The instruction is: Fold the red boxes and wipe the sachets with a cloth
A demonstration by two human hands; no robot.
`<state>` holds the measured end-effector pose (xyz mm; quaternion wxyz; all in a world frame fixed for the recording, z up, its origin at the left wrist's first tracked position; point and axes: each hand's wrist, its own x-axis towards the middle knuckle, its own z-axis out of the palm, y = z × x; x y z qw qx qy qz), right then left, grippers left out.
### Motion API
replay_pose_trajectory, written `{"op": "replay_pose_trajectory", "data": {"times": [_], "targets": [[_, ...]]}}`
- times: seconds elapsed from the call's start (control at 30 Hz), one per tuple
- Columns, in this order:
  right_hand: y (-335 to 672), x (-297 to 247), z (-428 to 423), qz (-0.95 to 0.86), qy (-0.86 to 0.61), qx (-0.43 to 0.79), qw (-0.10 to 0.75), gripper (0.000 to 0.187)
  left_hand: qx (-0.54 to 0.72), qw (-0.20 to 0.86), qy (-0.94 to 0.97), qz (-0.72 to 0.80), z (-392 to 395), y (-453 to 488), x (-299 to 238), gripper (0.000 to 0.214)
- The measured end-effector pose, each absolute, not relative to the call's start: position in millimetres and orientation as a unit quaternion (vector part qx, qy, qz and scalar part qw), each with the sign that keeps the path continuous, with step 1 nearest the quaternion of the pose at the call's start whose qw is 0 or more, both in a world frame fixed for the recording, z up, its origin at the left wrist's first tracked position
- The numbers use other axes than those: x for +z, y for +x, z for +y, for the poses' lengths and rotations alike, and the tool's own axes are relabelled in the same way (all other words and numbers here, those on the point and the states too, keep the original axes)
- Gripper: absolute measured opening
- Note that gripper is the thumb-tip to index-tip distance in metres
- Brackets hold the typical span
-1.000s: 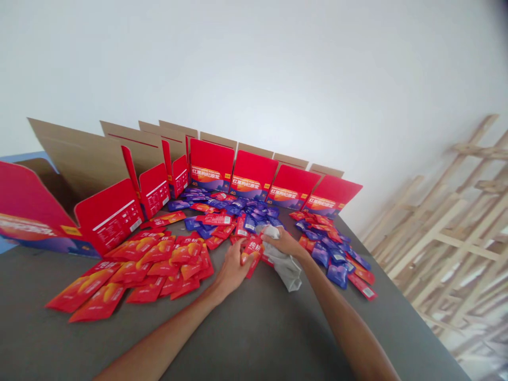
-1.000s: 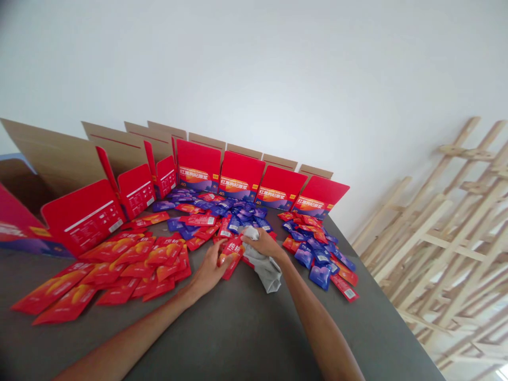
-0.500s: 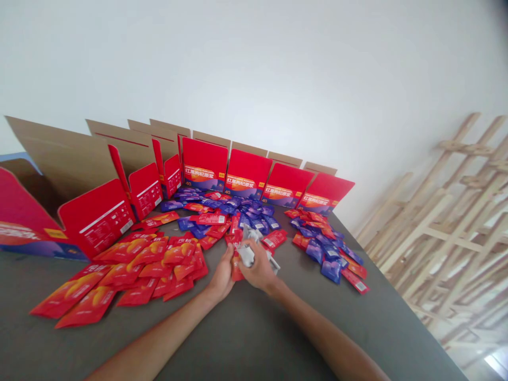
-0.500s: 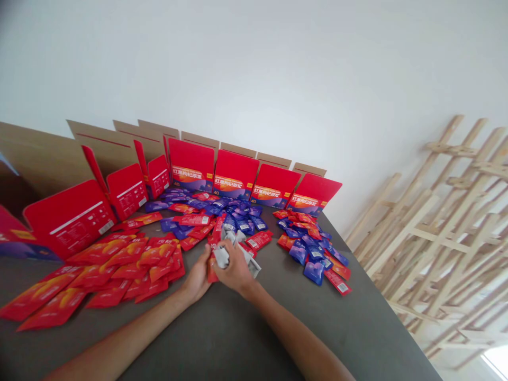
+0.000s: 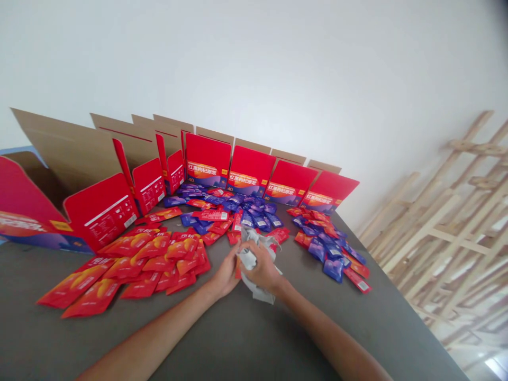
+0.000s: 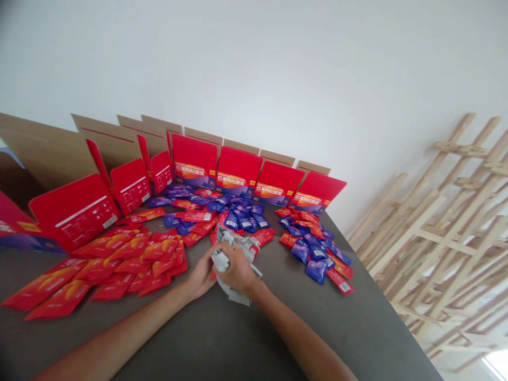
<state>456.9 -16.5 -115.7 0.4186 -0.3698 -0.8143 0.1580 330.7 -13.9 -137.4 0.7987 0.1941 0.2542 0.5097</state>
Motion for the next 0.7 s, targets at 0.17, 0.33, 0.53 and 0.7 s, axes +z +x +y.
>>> {"op": "replay_pose_trajectory", "data": {"times": [0.17,0.33,0.53,0.7], "targets": [[472,-101,0,-0.759,-0.406,0.137,0.49,0.028,0.484,0.814,0.226,0.229,-19,336,-136,0.036],[485,-87,7,-0.729,-0.409,0.149,0.529,0.027,0.566,0.746,0.221,0.274,-10,329,-131,0.026],[491,-75,6,-0.655,-0.408,0.194,0.606,0.017,0.574,0.745,0.18,0.289,-2,318,-128,0.018],[464,-95,-11,-0.674,-0.376,0.239,0.59,0.017,0.539,0.774,0.184,0.276,-11,329,-134,0.02]]}}
